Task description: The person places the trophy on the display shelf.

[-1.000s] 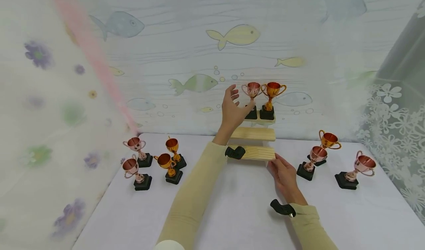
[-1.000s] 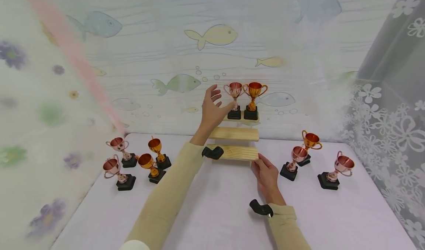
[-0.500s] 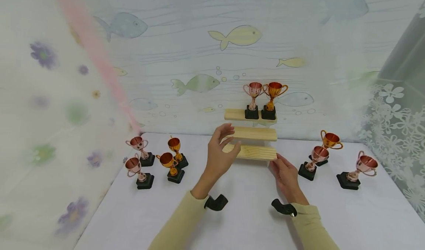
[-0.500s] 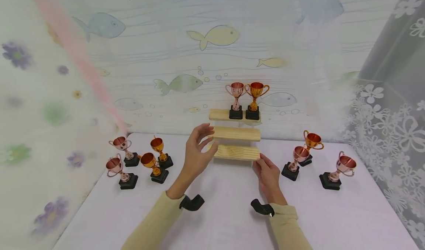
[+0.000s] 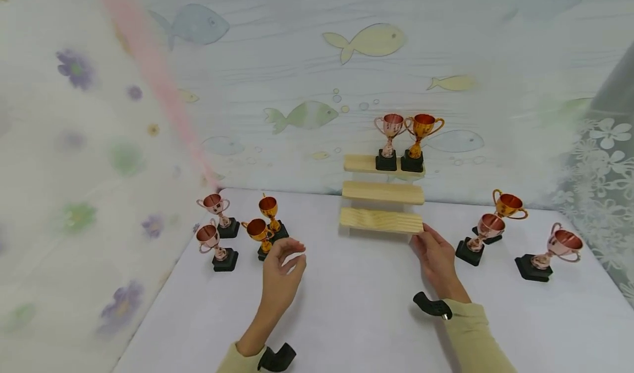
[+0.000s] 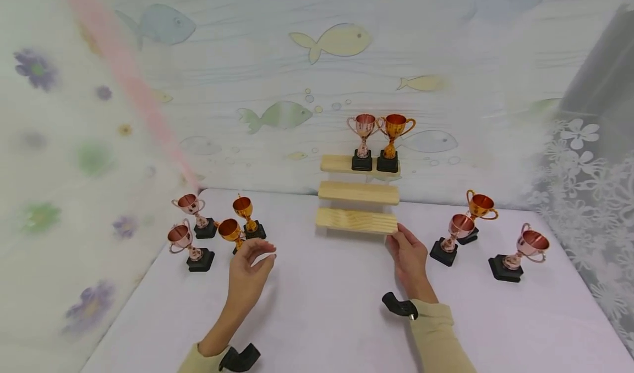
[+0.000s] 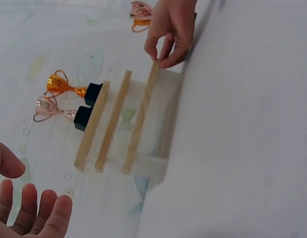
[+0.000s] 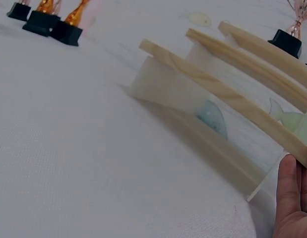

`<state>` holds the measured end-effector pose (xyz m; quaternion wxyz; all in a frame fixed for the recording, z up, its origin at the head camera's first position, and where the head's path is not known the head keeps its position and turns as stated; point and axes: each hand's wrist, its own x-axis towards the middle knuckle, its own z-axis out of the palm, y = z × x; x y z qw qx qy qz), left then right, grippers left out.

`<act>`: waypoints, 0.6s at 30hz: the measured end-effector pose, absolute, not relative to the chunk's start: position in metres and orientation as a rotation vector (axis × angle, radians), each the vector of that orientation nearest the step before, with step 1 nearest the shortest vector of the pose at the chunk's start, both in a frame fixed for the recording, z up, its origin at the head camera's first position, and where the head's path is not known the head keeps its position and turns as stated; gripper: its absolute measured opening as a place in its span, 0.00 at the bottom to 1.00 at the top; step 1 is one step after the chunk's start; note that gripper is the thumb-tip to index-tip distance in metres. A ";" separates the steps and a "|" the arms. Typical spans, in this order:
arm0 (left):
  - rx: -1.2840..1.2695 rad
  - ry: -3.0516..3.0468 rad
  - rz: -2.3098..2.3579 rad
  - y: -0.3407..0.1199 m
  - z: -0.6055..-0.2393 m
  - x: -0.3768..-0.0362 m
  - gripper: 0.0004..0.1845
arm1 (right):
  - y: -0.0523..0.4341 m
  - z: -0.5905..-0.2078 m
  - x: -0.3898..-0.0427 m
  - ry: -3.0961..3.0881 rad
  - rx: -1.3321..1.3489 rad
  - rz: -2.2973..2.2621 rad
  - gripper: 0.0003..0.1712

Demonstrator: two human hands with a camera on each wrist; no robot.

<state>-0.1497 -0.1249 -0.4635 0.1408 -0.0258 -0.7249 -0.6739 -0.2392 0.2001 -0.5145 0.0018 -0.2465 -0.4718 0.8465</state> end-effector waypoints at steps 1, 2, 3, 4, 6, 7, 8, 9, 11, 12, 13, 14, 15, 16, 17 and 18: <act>-0.044 -2.112 -1.937 -0.129 -0.466 -0.145 0.15 | 0.201 -0.514 -0.239 -1.483 -0.766 2.659 0.23; -0.017 -2.129 -1.927 -0.133 -0.468 -0.140 0.15 | 0.202 -0.513 -0.239 -1.483 -0.770 2.657 0.23; 0.015 -2.146 -1.918 -0.137 -0.471 -0.135 0.15 | 0.202 -0.512 -0.239 -1.487 -0.765 2.662 0.24; 0.052 -2.162 -1.908 -0.142 -0.474 -0.131 0.16 | 0.202 -0.512 -0.238 -1.486 -0.763 2.668 0.26; 0.135 -2.186 -1.883 -0.150 -0.480 -0.123 0.17 | 0.202 -0.511 -0.238 -1.494 -0.760 2.673 0.27; 0.183 -2.196 -1.876 -0.154 -0.482 -0.119 0.19 | 0.202 -0.511 -0.237 -1.503 -0.758 2.671 0.28; 0.236 -2.210 -1.862 -0.159 -0.484 -0.116 0.20 | 0.202 -0.511 -0.237 -1.503 -0.761 2.669 0.28; 0.293 -2.219 -1.854 -0.163 -0.486 -0.114 0.22 | 0.201 -0.510 -0.237 -1.497 -0.762 2.671 0.28; 0.389 -2.242 -1.833 -0.172 -0.488 -0.110 0.27 | 0.201 -0.511 -0.237 -1.483 -0.760 2.671 0.26; 0.417 -2.251 -1.831 -0.176 -0.489 -0.109 0.29 | 0.201 -0.511 -0.237 -1.485 -0.755 2.663 0.25; 0.438 -2.263 -1.829 -0.180 -0.489 -0.109 0.32 | 0.201 -0.511 -0.238 -1.485 -0.753 2.657 0.24; 0.443 -2.272 -1.831 -0.184 -0.490 -0.110 0.35 | 0.201 -0.512 -0.238 -1.483 -0.753 2.651 0.22; 0.437 -2.271 -1.844 -0.188 -0.490 -0.111 0.37 | 0.202 -0.512 -0.238 -1.479 -0.753 2.649 0.21; 0.426 -2.279 -1.849 -0.192 -0.491 -0.113 0.40 | 0.202 -0.512 -0.238 -1.483 -0.751 2.644 0.20; 0.410 -2.280 -1.856 -0.195 -0.491 -0.115 0.42 | 0.202 -0.512 -0.238 -1.492 -0.753 2.639 0.19; 0.393 -2.283 -1.863 -0.198 -0.491 -0.118 0.44 | 0.202 -0.513 -0.238 -1.502 -0.753 2.636 0.19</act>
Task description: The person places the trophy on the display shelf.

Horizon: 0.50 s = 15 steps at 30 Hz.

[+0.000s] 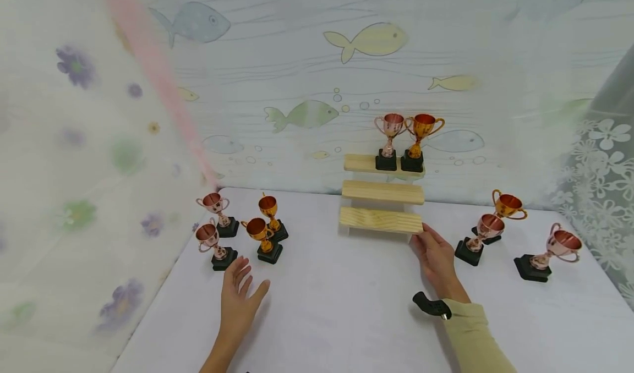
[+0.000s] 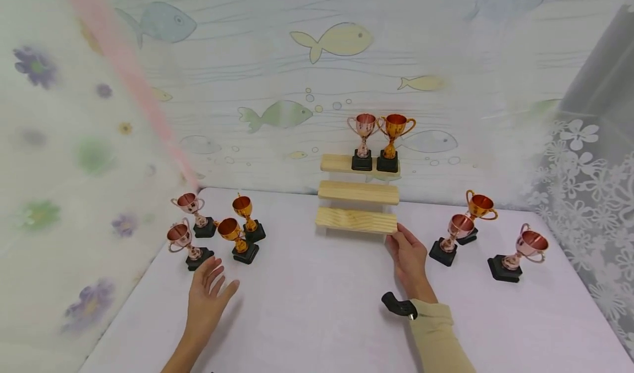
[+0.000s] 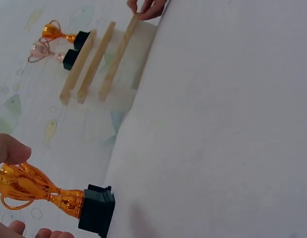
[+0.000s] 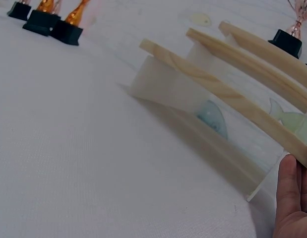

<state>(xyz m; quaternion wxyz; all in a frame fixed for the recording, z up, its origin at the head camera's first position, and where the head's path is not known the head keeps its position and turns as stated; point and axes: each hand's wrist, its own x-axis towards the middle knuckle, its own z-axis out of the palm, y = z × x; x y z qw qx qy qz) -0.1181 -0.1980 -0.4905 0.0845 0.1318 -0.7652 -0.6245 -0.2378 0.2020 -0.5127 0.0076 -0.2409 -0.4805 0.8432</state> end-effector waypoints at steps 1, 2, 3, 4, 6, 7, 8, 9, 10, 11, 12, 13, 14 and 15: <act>0.375 -2.282 -1.871 -0.201 -0.490 -0.121 0.45 | 0.202 -0.513 -0.238 -1.495 -0.758 2.642 0.18; 0.358 -2.285 -1.871 -0.203 -0.490 -0.125 0.46 | 0.203 -0.513 -0.237 -1.491 -0.760 2.647 0.18; 0.344 -2.281 -1.875 -0.205 -0.489 -0.129 0.47 | 0.203 -0.512 -0.237 -1.491 -0.762 2.649 0.19; 0.332 -2.281 -1.875 -0.207 -0.489 -0.133 0.48 | 0.203 -0.512 -0.237 -1.497 -0.761 2.648 0.19; 0.303 -2.273 -1.880 -0.210 -0.487 -0.140 0.49 | 0.204 -0.513 -0.237 -1.481 -0.771 2.660 0.21; 0.290 -2.267 -1.881 -0.212 -0.486 -0.143 0.49 | 0.204 -0.513 -0.237 -1.480 -0.771 2.662 0.21; 0.279 -2.261 -1.882 -0.213 -0.485 -0.146 0.49 | 0.204 -0.512 -0.237 -1.486 -0.771 2.662 0.22; 0.266 -2.253 -1.885 -0.215 -0.484 -0.149 0.49 | 0.204 -0.512 -0.237 -1.486 -0.773 2.663 0.23; 0.255 -2.251 -1.881 -0.216 -0.483 -0.152 0.49 | 0.204 -0.513 -0.237 -1.482 -0.774 2.667 0.23; 0.240 -2.244 -1.878 -0.217 -0.481 -0.155 0.49 | 0.204 -0.513 -0.238 -1.478 -0.775 2.670 0.23; 0.229 -2.236 -1.876 -0.217 -0.480 -0.158 0.49 | 0.204 -0.513 -0.238 -1.477 -0.776 2.670 0.23; 0.212 -2.224 -1.878 -0.218 -0.479 -0.160 0.48 | 0.204 -0.513 -0.239 -1.482 -0.770 2.666 0.22; 0.194 -2.211 -1.882 -0.219 -0.478 -0.163 0.48 | 0.204 -0.513 -0.239 -1.477 -0.771 2.666 0.21; 0.176 -2.198 -1.887 -0.219 -0.478 -0.166 0.48 | 0.204 -0.513 -0.240 -1.474 -0.771 2.665 0.21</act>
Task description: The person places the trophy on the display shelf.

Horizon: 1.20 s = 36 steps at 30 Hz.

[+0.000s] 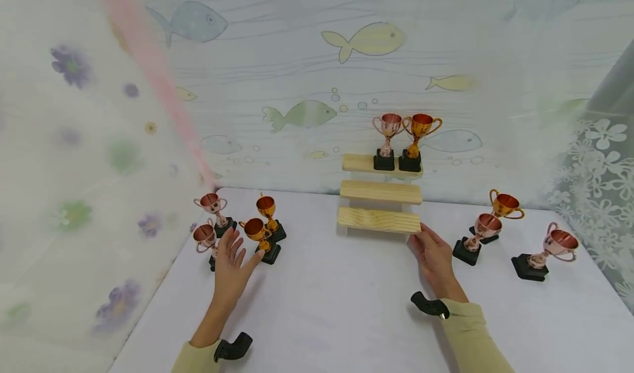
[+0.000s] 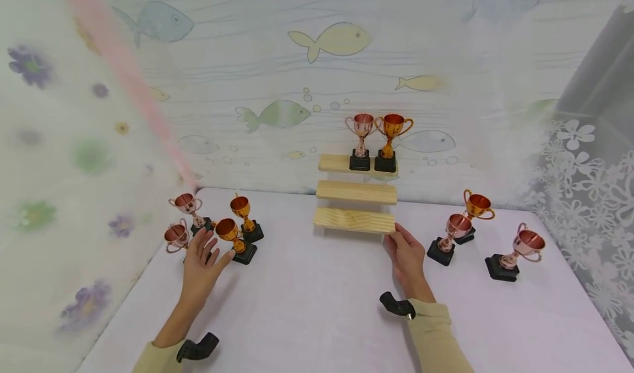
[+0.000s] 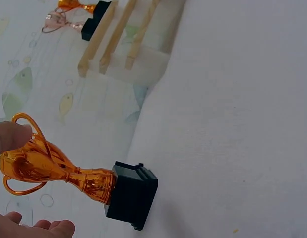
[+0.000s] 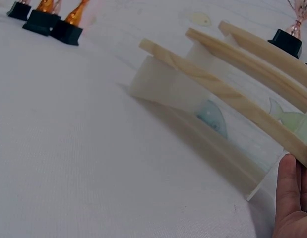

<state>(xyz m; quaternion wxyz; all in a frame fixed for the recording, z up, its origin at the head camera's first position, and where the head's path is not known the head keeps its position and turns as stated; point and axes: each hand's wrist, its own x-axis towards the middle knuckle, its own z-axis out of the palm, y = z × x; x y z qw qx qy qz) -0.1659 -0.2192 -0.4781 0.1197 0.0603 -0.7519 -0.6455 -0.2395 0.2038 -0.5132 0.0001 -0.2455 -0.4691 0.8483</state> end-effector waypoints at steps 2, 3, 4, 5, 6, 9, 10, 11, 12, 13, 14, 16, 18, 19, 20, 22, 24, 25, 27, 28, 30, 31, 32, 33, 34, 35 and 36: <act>0.145 -2.178 -1.898 -0.220 -0.478 -0.171 0.49 | 0.204 -0.513 -0.240 -1.472 -0.768 2.660 0.20; 0.130 -2.169 -1.904 -0.221 -0.479 -0.174 0.49 | 0.204 -0.513 -0.240 -1.465 -0.771 2.662 0.20; 0.115 -2.161 -1.912 -0.221 -0.479 -0.176 0.49 | 0.204 -0.513 -0.240 -1.462 -0.770 2.662 0.20; 0.105 -2.159 -1.915 -0.222 -0.480 -0.179 0.49 | 0.204 -0.512 -0.239 -1.463 -0.771 2.662 0.21; 0.094 -2.158 -1.917 -0.222 -0.480 -0.180 0.49 | 0.204 -0.512 -0.239 -1.468 -0.770 2.662 0.22; 0.064 -2.153 -1.914 -0.222 -0.481 -0.185 0.48 | 0.204 -0.511 -0.239 -1.476 -0.775 2.665 0.26; 0.062 -2.152 -1.911 -0.222 -0.481 -0.186 0.48 | 0.204 -0.511 -0.239 -1.483 -0.776 2.664 0.27; 0.064 -2.151 -1.908 -0.221 -0.481 -0.186 0.48 | 0.204 -0.511 -0.239 -1.490 -0.778 2.663 0.28; 0.074 -2.150 -1.904 -0.221 -0.481 -0.187 0.47 | 0.204 -0.511 -0.239 -1.490 -0.779 2.666 0.28; 0.085 -2.142 -1.907 -0.221 -0.481 -0.188 0.46 | 0.204 -0.511 -0.239 -1.492 -0.776 2.667 0.28; 0.097 -2.132 -1.910 -0.221 -0.482 -0.189 0.45 | 0.204 -0.511 -0.239 -1.493 -0.772 2.668 0.28; 0.122 -2.117 -1.913 -0.221 -0.482 -0.190 0.43 | 0.204 -0.510 -0.239 -1.488 -0.768 2.669 0.26; 0.129 -2.090 -1.928 -0.220 -0.484 -0.191 0.41 | 0.204 -0.510 -0.239 -1.477 -0.761 2.674 0.24; 0.122 -2.073 -1.939 -0.220 -0.484 -0.192 0.40 | 0.204 -0.510 -0.238 -1.475 -0.756 2.677 0.23; 0.115 -2.059 -1.946 -0.220 -0.485 -0.193 0.40 | 0.204 -0.510 -0.238 -1.466 -0.758 2.683 0.21; 0.090 -2.032 -1.962 -0.220 -0.486 -0.195 0.39 | 0.204 -0.509 -0.238 -1.458 -0.763 2.688 0.21; 0.070 -2.006 -1.975 -0.221 -0.487 -0.197 0.39 | 0.204 -0.509 -0.238 -1.472 -0.757 2.686 0.23; 0.062 -1.996 -1.979 -0.221 -0.487 -0.198 0.38 | 0.204 -0.509 -0.238 -1.470 -0.761 2.688 0.24; 0.051 -1.983 -1.984 -0.222 -0.487 -0.200 0.38 | 0.204 -0.509 -0.237 -1.477 -0.764 2.683 0.26; 0.049 -1.978 -1.988 -0.222 -0.488 -0.200 0.38 | 0.204 -0.509 -0.238 -1.480 -0.762 2.681 0.27; 0.048 -1.966 -1.999 -0.223 -0.488 -0.201 0.37 | 0.204 -0.510 -0.238 -1.479 -0.763 2.678 0.26; 0.048 -1.969 -1.997 -0.223 -0.488 -0.201 0.37 | 0.204 -0.511 -0.238 -1.478 -0.761 2.678 0.26; 0.051 -1.973 -1.995 -0.224 -0.488 -0.201 0.36 | 0.204 -0.511 -0.238 -1.484 -0.758 2.674 0.26; 0.053 -1.982 -1.988 -0.224 -0.488 -0.201 0.36 | 0.204 -0.511 -0.238 -1.478 -0.764 2.672 0.25; 0.057 -1.984 -1.985 -0.224 -0.488 -0.201 0.35 | 0.204 -0.512 -0.239 -1.480 -0.763 2.668 0.26; 0.056 -1.990 -1.977 -0.224 -0.488 -0.201 0.34 | 0.203 -0.512 -0.238 -1.480 -0.763 2.668 0.26; 0.058 -1.998 -1.967 -0.225 -0.488 -0.201 0.33 | 0.204 -0.512 -0.239 -1.485 -0.758 2.664 0.27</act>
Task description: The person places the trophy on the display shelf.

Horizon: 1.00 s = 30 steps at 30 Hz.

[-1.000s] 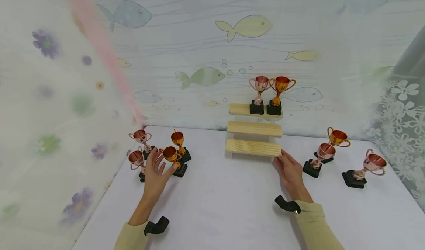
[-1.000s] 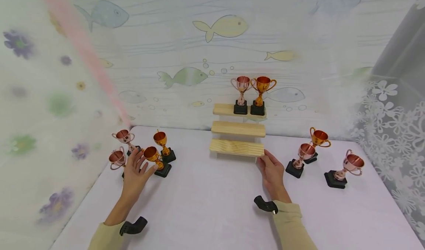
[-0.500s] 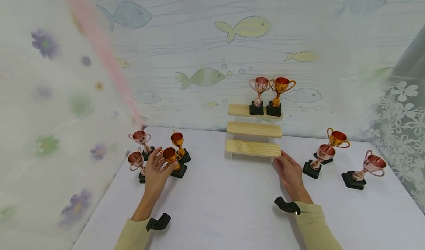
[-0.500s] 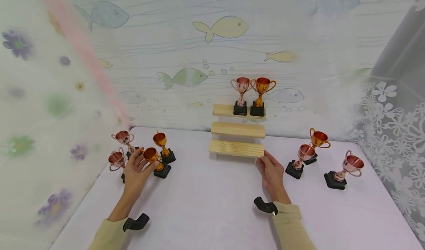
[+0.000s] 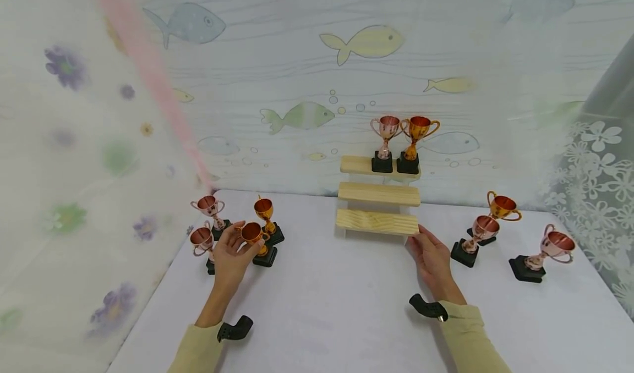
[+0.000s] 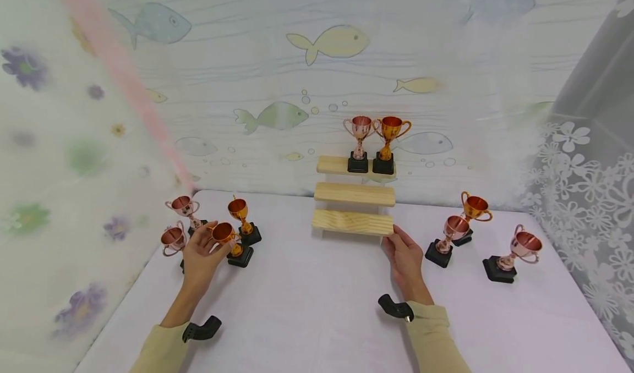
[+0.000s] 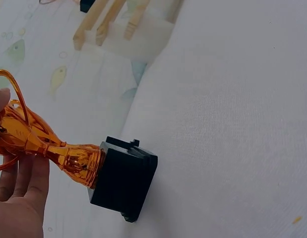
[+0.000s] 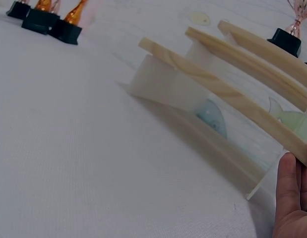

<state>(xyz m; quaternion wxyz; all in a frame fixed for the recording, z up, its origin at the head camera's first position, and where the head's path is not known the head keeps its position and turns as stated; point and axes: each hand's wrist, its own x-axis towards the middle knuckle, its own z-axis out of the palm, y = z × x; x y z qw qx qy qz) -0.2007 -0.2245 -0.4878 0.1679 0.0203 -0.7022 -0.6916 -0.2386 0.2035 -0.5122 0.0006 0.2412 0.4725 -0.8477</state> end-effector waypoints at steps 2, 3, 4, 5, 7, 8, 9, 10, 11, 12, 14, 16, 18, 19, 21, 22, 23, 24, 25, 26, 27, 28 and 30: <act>0.057 -2.003 -1.956 -0.225 -0.488 -0.200 0.31 | 0.203 -0.513 -0.238 1.498 0.749 -2.657 0.28; 0.053 -2.005 -1.952 -0.224 -0.487 -0.199 0.30 | 0.203 -0.513 -0.238 1.493 0.754 -2.660 0.28; 0.051 -2.001 -1.954 -0.224 -0.487 -0.199 0.30 | 0.203 -0.513 -0.238 1.505 0.745 -2.655 0.28; 0.049 -2.005 -1.949 -0.224 -0.487 -0.198 0.29 | 0.203 -0.513 -0.238 1.509 0.742 -2.654 0.28; 0.044 -2.000 -1.949 -0.224 -0.487 -0.197 0.29 | 0.203 -0.513 -0.238 1.507 0.746 -2.653 0.28; 0.044 -2.002 -1.945 -0.224 -0.486 -0.197 0.29 | 0.203 -0.513 -0.238 1.496 0.752 -2.657 0.28; 0.045 -2.005 -1.939 -0.224 -0.486 -0.196 0.28 | 0.203 -0.513 -0.238 1.493 0.753 -2.659 0.27; 0.048 -2.008 -1.935 -0.224 -0.486 -0.196 0.28 | 0.203 -0.513 -0.238 1.490 0.752 -2.659 0.27; 0.055 -2.013 -1.926 -0.224 -0.485 -0.196 0.28 | 0.204 -0.513 -0.238 1.479 0.755 -2.665 0.27; 0.061 -2.018 -1.919 -0.224 -0.485 -0.195 0.29 | 0.204 -0.513 -0.238 1.475 0.757 -2.663 0.27; 0.079 -2.043 -1.897 -0.224 -0.485 -0.194 0.29 | 0.204 -0.512 -0.237 1.469 0.763 -2.660 0.27; 0.086 -2.064 -1.883 -0.225 -0.485 -0.192 0.29 | 0.204 -0.512 -0.237 1.478 0.760 -2.654 0.28; 0.091 -2.085 -1.869 -0.226 -0.486 -0.191 0.29 | 0.203 -0.512 -0.237 1.476 0.760 -2.652 0.28; 0.090 -2.092 -1.869 -0.226 -0.486 -0.191 0.29 | 0.203 -0.512 -0.237 1.474 0.758 -2.655 0.27; 0.080 -2.096 -1.873 -0.227 -0.486 -0.189 0.28 | 0.203 -0.512 -0.237 1.474 0.748 -2.657 0.26; 0.075 -2.097 -1.876 -0.227 -0.486 -0.188 0.28 | 0.203 -0.511 -0.237 1.470 0.749 -2.657 0.25; 0.068 -2.096 -1.883 -0.227 -0.486 -0.188 0.28 | 0.203 -0.511 -0.238 1.464 0.753 -2.658 0.25; 0.057 -2.095 -1.890 -0.226 -0.486 -0.187 0.28 | 0.203 -0.511 -0.238 1.470 0.752 -2.655 0.24; 0.043 -2.095 -1.896 -0.226 -0.486 -0.187 0.28 | 0.203 -0.512 -0.239 1.479 0.754 -2.650 0.24; 0.032 -2.096 -1.903 -0.225 -0.486 -0.186 0.28 | 0.203 -0.512 -0.239 1.485 0.753 -2.648 0.24; 0.024 -2.100 -1.903 -0.224 -0.485 -0.186 0.28 | 0.203 -0.512 -0.239 1.492 0.752 -2.645 0.24; 0.007 -2.100 -1.904 -0.222 -0.485 -0.185 0.28 | 0.203 -0.513 -0.239 1.497 0.753 -2.647 0.25; -0.032 -2.104 -1.886 -0.219 -0.484 -0.184 0.28 | 0.204 -0.514 -0.240 1.514 0.748 -2.646 0.25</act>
